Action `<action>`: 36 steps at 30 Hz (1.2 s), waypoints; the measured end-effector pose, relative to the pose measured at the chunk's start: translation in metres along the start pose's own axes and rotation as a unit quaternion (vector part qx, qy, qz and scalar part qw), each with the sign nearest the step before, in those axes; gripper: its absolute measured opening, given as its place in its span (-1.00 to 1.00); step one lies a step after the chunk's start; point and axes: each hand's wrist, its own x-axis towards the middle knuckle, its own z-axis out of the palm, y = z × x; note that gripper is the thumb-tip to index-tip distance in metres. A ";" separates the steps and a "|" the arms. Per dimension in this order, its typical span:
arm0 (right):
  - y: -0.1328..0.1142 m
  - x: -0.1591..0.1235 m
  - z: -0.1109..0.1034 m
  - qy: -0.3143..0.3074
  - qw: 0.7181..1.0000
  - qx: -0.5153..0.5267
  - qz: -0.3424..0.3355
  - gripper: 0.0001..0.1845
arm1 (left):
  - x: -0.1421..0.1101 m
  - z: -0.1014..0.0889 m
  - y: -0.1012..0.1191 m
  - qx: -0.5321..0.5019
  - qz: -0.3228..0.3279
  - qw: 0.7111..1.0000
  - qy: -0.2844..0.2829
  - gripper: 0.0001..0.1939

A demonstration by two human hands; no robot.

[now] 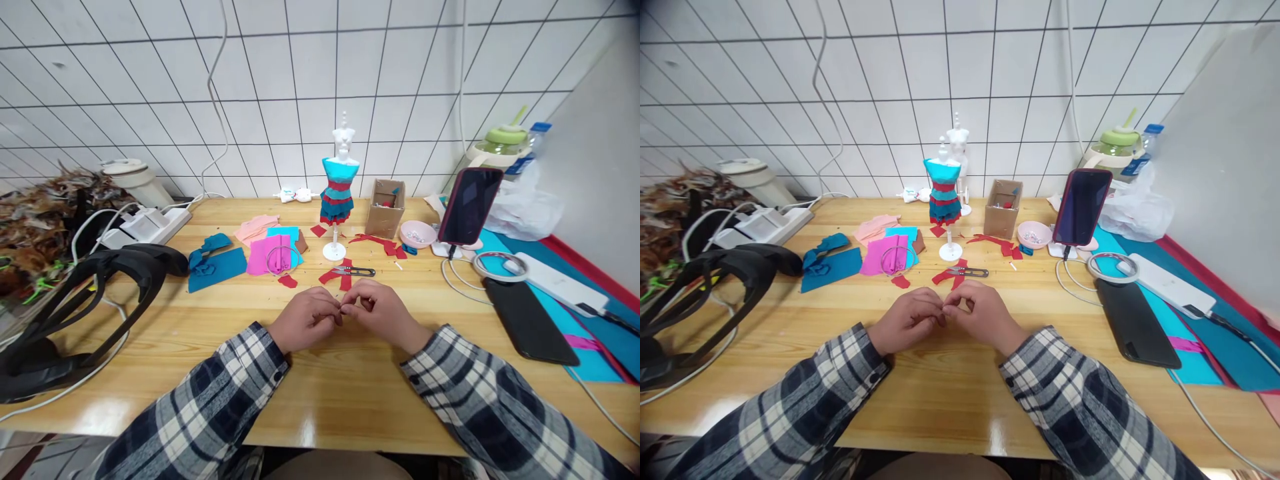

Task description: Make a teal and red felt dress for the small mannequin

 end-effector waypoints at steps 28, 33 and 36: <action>-0.002 -0.003 0.014 0.003 0.907 0.411 0.087 -0.73 | 0.003 0.002 0.009 -0.707 -0.324 0.623 -0.083 -0.55; 0.002 -0.001 0.014 0.056 0.937 0.332 0.096 -0.80 | 0.005 0.000 0.011 -0.699 -0.344 0.626 -0.032 -0.57; 0.003 -0.001 0.007 0.133 0.956 0.253 0.066 -0.75 | 0.004 0.006 0.009 -0.594 -0.348 0.725 0.026 -0.63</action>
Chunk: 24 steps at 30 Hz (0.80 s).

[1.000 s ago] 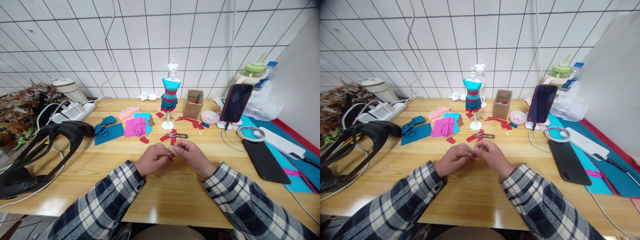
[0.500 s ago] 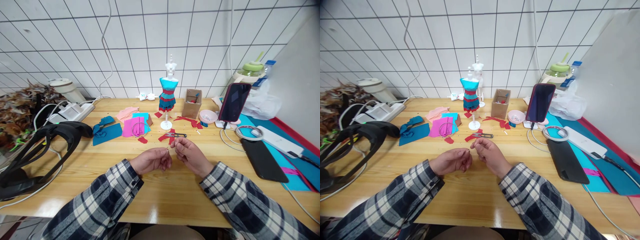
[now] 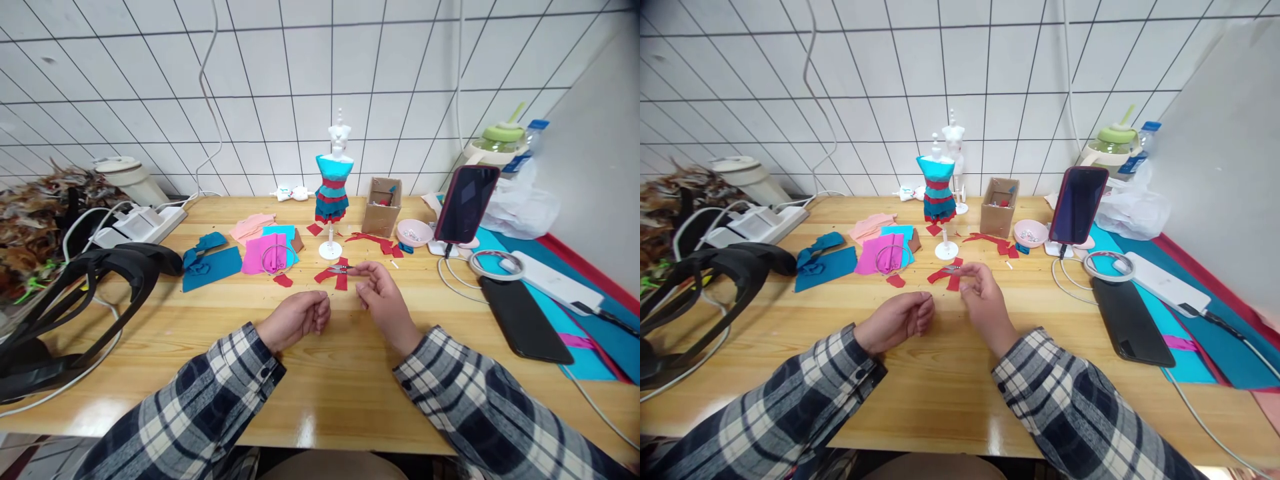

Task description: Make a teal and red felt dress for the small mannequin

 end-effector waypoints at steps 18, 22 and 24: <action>-0.008 0.007 -0.018 -0.194 0.925 -0.295 -0.141 -0.82 | -0.002 0.005 -0.006 0.347 0.068 0.935 0.028 -0.51; -0.016 0.015 -0.034 -0.169 0.899 -0.370 -0.162 -0.85 | -0.003 0.006 -0.004 0.424 0.104 0.896 0.083 -0.57; -0.014 0.022 -0.051 -0.128 0.882 -0.427 -0.150 -0.84 | -0.002 0.003 -0.003 0.426 0.106 0.893 0.100 -0.58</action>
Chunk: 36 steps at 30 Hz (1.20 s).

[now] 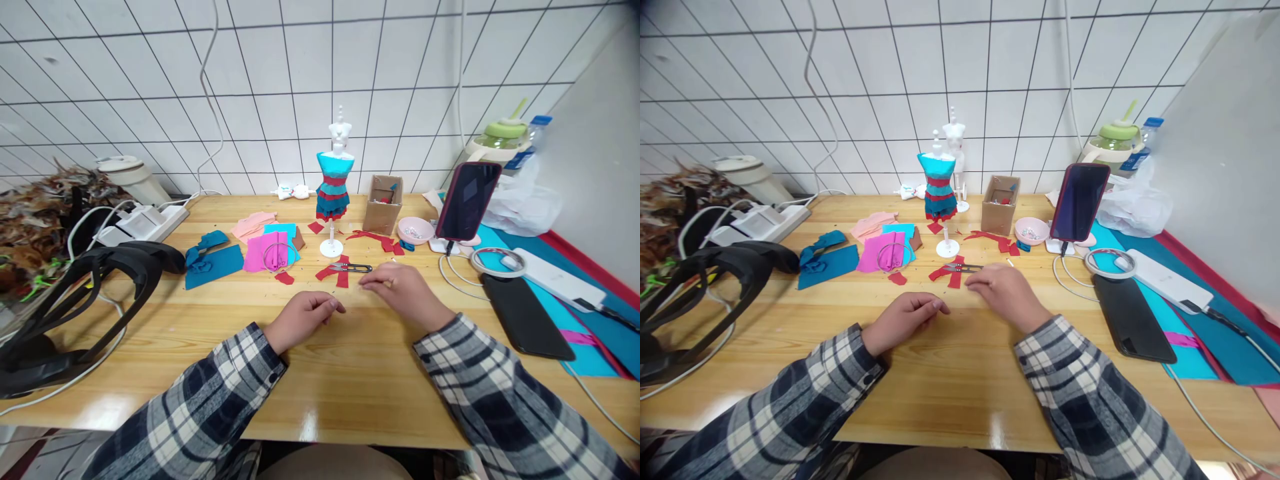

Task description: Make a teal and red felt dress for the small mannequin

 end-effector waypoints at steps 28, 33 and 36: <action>0.042 -0.005 -0.010 -0.047 0.978 -0.198 0.040 -0.83 | 0.002 0.000 -0.001 0.020 0.003 1.000 -0.013 -0.55; 0.042 -0.005 -0.011 -0.027 0.986 -0.156 0.047 -0.84 | 0.001 0.001 -0.003 0.042 0.014 0.999 0.003 -0.56; 0.040 -0.005 -0.013 -0.007 0.987 -0.157 0.038 -0.84 | 0.000 0.000 -0.005 0.102 0.067 0.991 0.047 -0.62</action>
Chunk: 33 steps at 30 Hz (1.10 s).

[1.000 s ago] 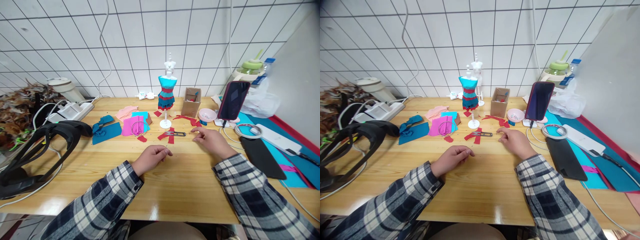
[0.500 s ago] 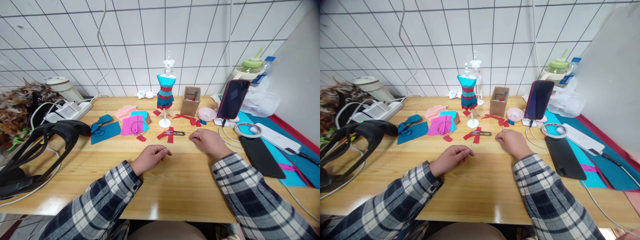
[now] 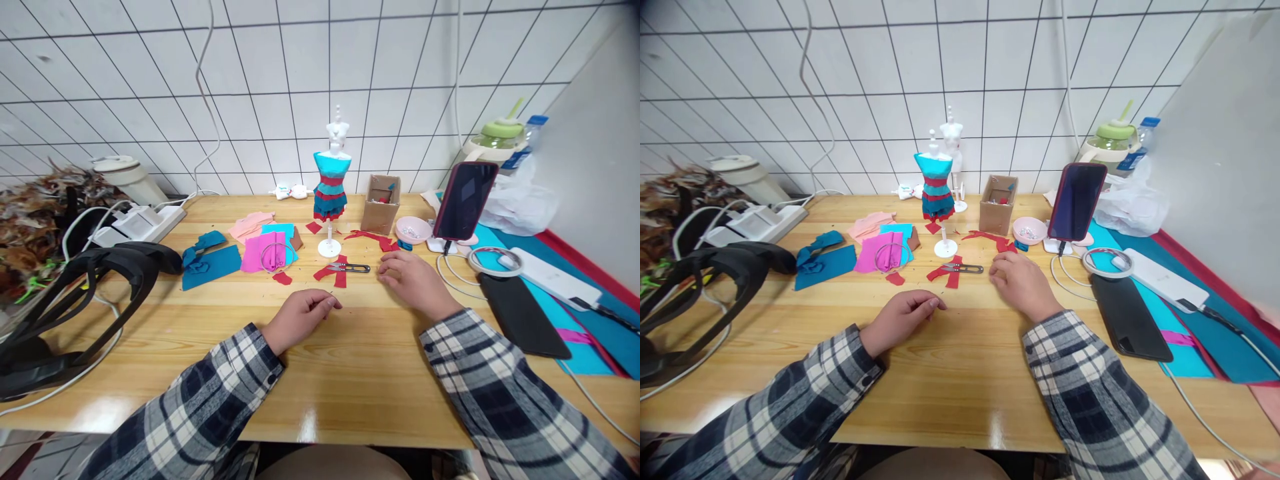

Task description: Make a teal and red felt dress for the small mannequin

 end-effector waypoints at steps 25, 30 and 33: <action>-0.047 0.008 0.023 -0.016 0.996 0.046 -0.074 -0.81 | 0.028 0.001 -0.007 0.301 0.167 0.938 0.029 -0.85; -0.058 0.002 0.024 -0.038 0.992 0.052 -0.107 -0.82 | 0.026 -0.003 -0.009 0.282 0.151 0.947 0.033 -0.85; -0.063 0.002 0.024 -0.053 0.992 0.027 -0.113 -0.78 | 0.025 -0.002 -0.010 0.291 0.153 0.944 0.028 -0.83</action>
